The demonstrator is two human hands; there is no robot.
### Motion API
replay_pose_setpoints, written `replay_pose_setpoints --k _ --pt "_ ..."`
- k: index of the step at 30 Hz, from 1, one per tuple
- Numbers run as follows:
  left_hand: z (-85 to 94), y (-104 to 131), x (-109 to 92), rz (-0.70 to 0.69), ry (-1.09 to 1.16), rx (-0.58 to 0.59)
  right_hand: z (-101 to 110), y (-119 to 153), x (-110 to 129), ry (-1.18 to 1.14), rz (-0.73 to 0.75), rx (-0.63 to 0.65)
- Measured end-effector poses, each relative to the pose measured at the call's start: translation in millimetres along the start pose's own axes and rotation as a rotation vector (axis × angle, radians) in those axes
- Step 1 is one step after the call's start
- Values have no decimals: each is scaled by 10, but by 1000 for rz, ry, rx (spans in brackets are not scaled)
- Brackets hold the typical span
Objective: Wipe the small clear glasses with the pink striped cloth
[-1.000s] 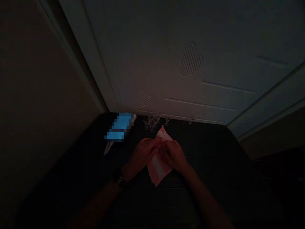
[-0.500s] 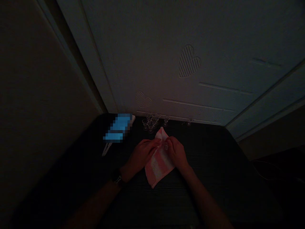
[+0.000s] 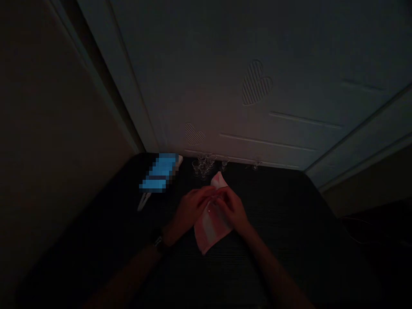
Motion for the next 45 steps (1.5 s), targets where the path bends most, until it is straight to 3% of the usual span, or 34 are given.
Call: replay_pose_setpoints --k 6,11,16,21,27,35,45 --pt "33 -7 44 47 72 -20 27 -3 63 14 77 5" --pt "11 -17 -7 15 -12 6 21 -9 37 77 89 -12" --pt "-91 -3 -101 -87 -131 71 32 -10 -5 176 13 -18" --pt "-104 -7 -103 -94 -157 82 89 0 -155 316 -119 -14" --pt "-104 -9 -126 -105 -165 74 91 11 -257 409 -171 -11" --pt "-59 -8 -145 -118 -187 48 114 -13 -130 276 -66 -61" --pt "-59 -17 -120 -125 -204 51 44 -50 -102 242 25 8"
Point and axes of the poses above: each hand's wrist, its own y-axis away from the middle knuckle, its own z-axis out of the back of the hand, x = y × z, the point moved 9 cm from there along -y, towards the middle knuckle, and after that the axes turned 14 degrees about y, right-handed, at the moved point
